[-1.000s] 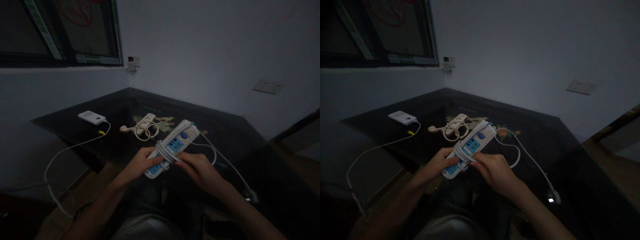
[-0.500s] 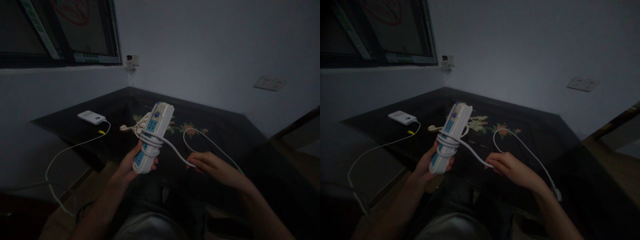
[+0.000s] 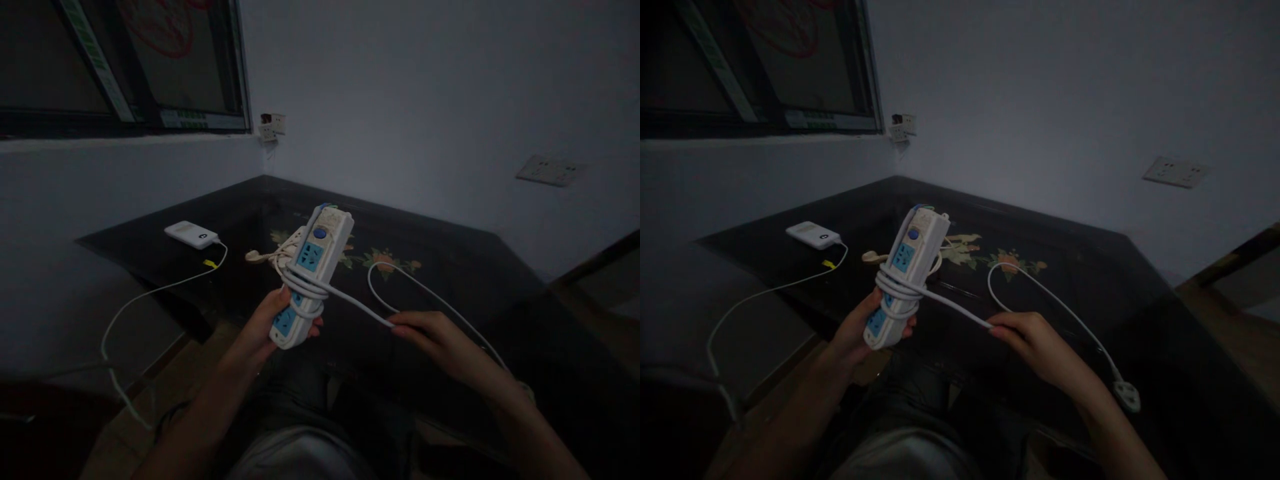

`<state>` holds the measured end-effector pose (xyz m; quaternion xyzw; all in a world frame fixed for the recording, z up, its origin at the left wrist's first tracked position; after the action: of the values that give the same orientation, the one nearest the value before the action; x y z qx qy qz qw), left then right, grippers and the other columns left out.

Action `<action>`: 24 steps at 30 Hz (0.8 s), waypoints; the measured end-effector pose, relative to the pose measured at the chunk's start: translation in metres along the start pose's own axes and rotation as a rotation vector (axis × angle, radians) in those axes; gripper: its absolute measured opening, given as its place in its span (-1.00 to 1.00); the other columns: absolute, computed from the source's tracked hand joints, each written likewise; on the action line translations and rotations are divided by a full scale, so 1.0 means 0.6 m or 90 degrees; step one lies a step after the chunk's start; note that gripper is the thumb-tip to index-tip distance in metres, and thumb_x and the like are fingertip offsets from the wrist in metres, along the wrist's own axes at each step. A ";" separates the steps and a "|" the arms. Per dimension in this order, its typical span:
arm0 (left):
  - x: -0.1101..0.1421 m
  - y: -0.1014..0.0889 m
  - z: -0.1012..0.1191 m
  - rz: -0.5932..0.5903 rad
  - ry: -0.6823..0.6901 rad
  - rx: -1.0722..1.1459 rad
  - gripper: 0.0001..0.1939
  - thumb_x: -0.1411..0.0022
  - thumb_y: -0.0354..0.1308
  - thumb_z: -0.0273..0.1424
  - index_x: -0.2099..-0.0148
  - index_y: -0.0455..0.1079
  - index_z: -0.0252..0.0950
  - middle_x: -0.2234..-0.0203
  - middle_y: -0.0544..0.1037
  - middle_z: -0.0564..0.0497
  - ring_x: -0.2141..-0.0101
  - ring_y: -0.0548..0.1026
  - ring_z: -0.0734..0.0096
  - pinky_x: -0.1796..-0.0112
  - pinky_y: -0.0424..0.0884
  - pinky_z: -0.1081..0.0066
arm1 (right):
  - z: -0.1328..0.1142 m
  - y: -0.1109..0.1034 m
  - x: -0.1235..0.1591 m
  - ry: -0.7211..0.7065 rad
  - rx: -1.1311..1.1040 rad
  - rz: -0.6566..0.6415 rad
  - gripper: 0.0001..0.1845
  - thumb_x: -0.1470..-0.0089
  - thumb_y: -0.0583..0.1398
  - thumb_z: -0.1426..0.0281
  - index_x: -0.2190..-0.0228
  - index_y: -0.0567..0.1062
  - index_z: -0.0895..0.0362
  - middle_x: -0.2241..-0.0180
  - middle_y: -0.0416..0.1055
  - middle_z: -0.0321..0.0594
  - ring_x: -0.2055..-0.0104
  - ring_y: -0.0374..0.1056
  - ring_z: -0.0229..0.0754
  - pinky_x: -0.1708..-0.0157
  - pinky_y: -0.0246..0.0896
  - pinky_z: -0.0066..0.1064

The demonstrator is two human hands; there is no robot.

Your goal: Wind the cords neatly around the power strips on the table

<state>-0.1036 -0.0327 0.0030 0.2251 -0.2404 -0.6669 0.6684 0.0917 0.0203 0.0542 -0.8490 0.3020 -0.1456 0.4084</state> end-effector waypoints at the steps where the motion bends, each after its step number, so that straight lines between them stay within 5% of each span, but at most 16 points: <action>1: 0.002 0.002 0.001 -0.001 0.001 -0.005 -0.45 0.11 0.35 -0.03 0.24 0.47 -0.40 0.49 0.59 -0.09 0.51 0.56 0.30 0.52 0.51 0.43 | 0.001 0.001 -0.002 -0.005 0.016 0.001 -0.68 -0.24 0.05 0.25 0.35 0.53 0.13 0.37 0.53 -0.19 0.32 0.42 -0.15 0.30 0.27 -0.41; 10: 0.005 -0.047 0.064 0.188 0.163 -0.287 -0.50 0.05 0.32 -0.06 0.24 0.45 -0.42 0.41 0.59 -0.11 0.45 0.55 0.27 0.45 0.46 0.41 | -0.007 -0.018 0.018 -0.025 0.025 -0.006 -0.62 -0.23 0.04 0.17 0.42 0.50 0.12 0.44 0.50 -0.20 0.39 0.42 -0.18 0.37 0.25 -0.43; 16: -0.016 -0.073 0.080 0.228 0.214 -0.487 -0.54 0.01 0.30 -0.09 0.23 0.49 -0.41 0.38 0.59 -0.05 0.38 0.52 0.30 0.40 0.39 0.47 | -0.018 -0.024 0.051 -0.025 0.038 0.000 -0.60 -0.23 0.03 0.14 0.45 0.51 0.07 0.47 0.49 -0.22 0.43 0.42 -0.19 0.42 0.27 -0.43; 20: -0.027 -0.079 0.055 0.210 0.161 -0.426 -0.53 0.02 0.31 -0.09 0.22 0.48 -0.41 0.41 0.58 -0.06 0.44 0.52 0.32 0.47 0.38 0.48 | -0.012 -0.012 0.055 -0.015 0.059 -0.012 -0.64 -0.23 0.05 0.17 0.43 0.52 0.06 0.44 0.51 -0.23 0.40 0.43 -0.19 0.40 0.29 -0.43; 24: -0.025 -0.052 0.016 0.083 0.074 -0.241 -0.47 0.05 0.30 -0.02 0.24 0.45 -0.42 0.45 0.58 -0.10 0.51 0.54 0.31 0.49 0.45 0.42 | 0.007 -0.011 0.047 -0.011 0.114 0.015 -0.70 -0.22 0.08 0.23 0.39 0.54 0.07 0.41 0.53 -0.22 0.36 0.46 -0.16 0.36 0.30 -0.40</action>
<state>-0.1341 -0.0180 -0.0090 0.1174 -0.0860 -0.6411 0.7535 0.1181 0.0081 0.0567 -0.8068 0.2942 -0.1602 0.4867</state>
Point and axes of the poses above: each hand's wrist, its own x-axis away from the middle knuckle, its own y-axis out of the palm, z = x × y, the point moved 9 cm from there along -x, towards the middle knuckle
